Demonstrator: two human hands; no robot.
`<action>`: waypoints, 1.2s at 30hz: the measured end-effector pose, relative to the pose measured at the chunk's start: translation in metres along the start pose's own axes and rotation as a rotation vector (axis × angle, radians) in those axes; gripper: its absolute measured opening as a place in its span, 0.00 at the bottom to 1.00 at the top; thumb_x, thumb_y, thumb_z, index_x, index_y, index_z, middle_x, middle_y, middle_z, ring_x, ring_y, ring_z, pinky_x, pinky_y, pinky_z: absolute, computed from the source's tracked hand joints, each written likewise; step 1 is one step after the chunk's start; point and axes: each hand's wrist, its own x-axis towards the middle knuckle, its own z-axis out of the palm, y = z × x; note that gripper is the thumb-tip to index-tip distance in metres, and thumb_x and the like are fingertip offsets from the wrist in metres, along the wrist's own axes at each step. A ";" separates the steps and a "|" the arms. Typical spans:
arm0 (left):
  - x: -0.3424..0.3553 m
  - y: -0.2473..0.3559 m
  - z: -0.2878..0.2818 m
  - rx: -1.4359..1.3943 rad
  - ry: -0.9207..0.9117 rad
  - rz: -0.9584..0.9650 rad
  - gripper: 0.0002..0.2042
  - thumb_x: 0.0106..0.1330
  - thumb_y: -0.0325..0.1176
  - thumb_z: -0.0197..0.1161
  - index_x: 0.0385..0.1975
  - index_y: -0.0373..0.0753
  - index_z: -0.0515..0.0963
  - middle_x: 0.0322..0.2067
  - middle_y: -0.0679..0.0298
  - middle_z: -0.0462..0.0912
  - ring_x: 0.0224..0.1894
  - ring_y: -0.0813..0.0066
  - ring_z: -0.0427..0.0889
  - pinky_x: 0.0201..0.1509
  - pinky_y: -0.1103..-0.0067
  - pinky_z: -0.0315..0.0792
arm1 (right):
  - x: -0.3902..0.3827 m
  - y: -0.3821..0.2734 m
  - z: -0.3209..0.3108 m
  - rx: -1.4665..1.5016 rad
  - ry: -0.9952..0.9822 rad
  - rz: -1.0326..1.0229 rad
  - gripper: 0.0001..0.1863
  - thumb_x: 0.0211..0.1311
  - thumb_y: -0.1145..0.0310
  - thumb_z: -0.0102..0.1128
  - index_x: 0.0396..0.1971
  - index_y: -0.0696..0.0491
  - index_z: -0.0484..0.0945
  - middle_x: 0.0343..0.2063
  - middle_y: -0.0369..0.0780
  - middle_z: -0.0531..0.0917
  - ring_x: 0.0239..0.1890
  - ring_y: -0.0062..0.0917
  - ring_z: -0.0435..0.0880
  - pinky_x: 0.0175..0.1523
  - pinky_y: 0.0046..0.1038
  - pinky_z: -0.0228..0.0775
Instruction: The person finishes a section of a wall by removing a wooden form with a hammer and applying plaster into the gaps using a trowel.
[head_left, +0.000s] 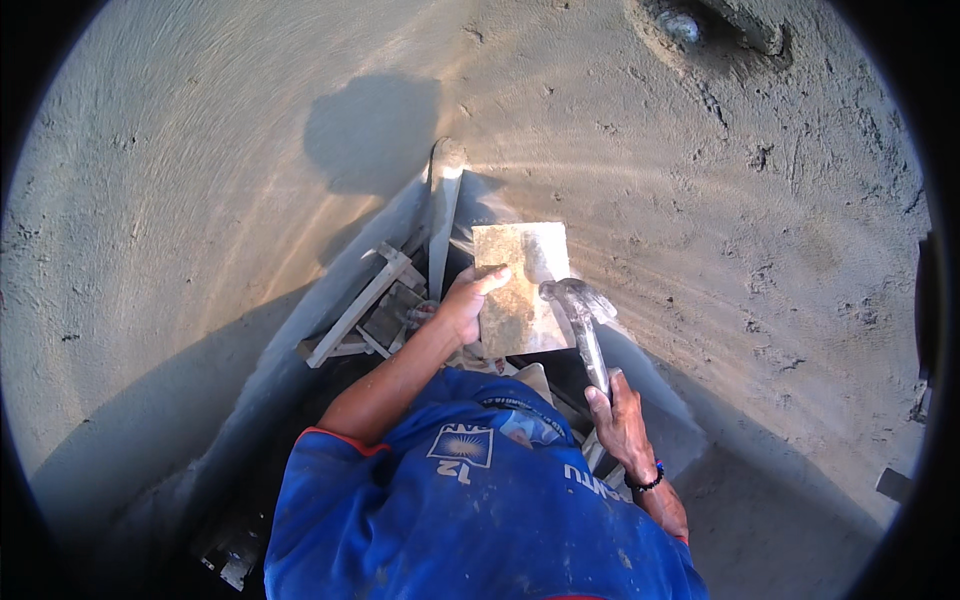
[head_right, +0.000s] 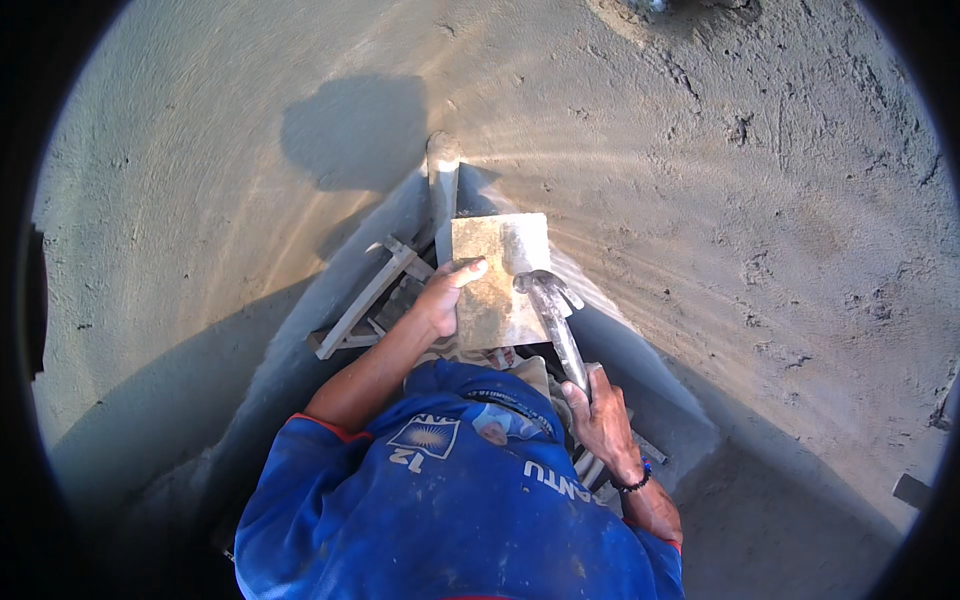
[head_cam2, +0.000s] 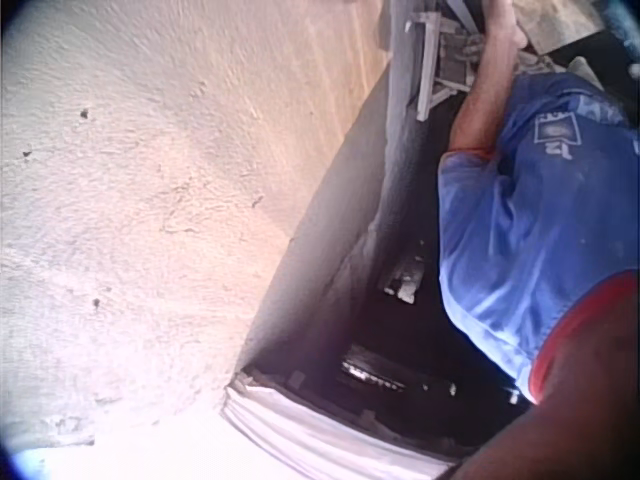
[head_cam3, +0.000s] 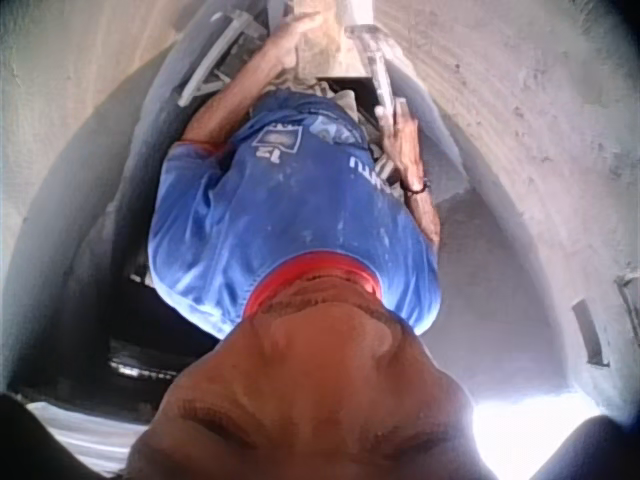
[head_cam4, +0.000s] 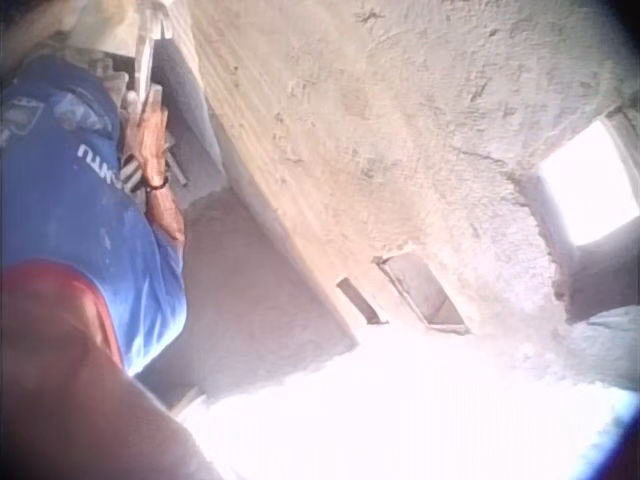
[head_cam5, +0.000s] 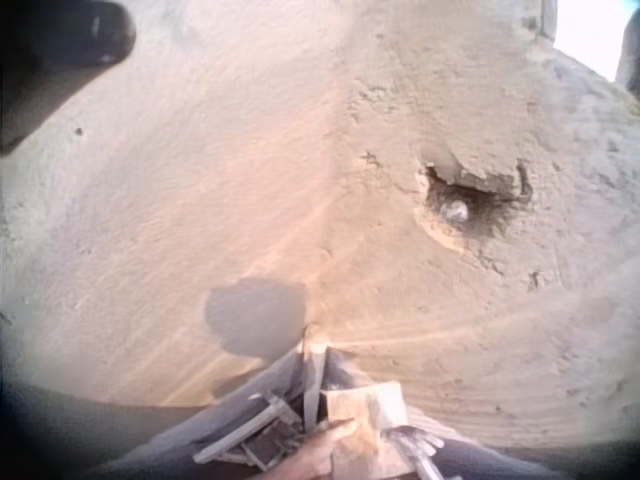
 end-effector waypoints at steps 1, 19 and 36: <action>-0.002 -0.001 0.000 0.051 0.033 0.034 0.23 0.66 0.39 0.61 0.57 0.34 0.70 0.49 0.54 0.81 0.48 0.61 0.83 0.54 0.64 0.77 | 0.001 0.003 -0.001 0.013 0.000 -0.024 0.17 0.68 0.59 0.55 0.40 0.60 0.69 0.19 0.50 0.77 0.20 0.47 0.78 0.28 0.41 0.68; -0.007 -0.005 0.013 0.075 0.056 0.059 0.21 0.66 0.36 0.62 0.56 0.33 0.72 0.48 0.55 0.81 0.48 0.61 0.83 0.52 0.64 0.78 | -0.031 0.020 -0.013 0.334 0.226 -0.324 0.25 0.68 0.52 0.52 0.43 0.62 0.67 0.16 0.37 0.73 0.19 0.22 0.75 0.24 0.30 0.66; 0.000 -0.003 0.022 0.227 0.027 0.238 0.18 0.66 0.36 0.63 0.51 0.33 0.74 0.43 0.56 0.82 0.42 0.64 0.85 0.47 0.66 0.80 | 0.009 0.013 -0.015 -0.241 -0.041 -0.060 0.18 0.68 0.61 0.54 0.41 0.62 0.65 0.20 0.58 0.74 0.26 0.60 0.75 0.28 0.47 0.65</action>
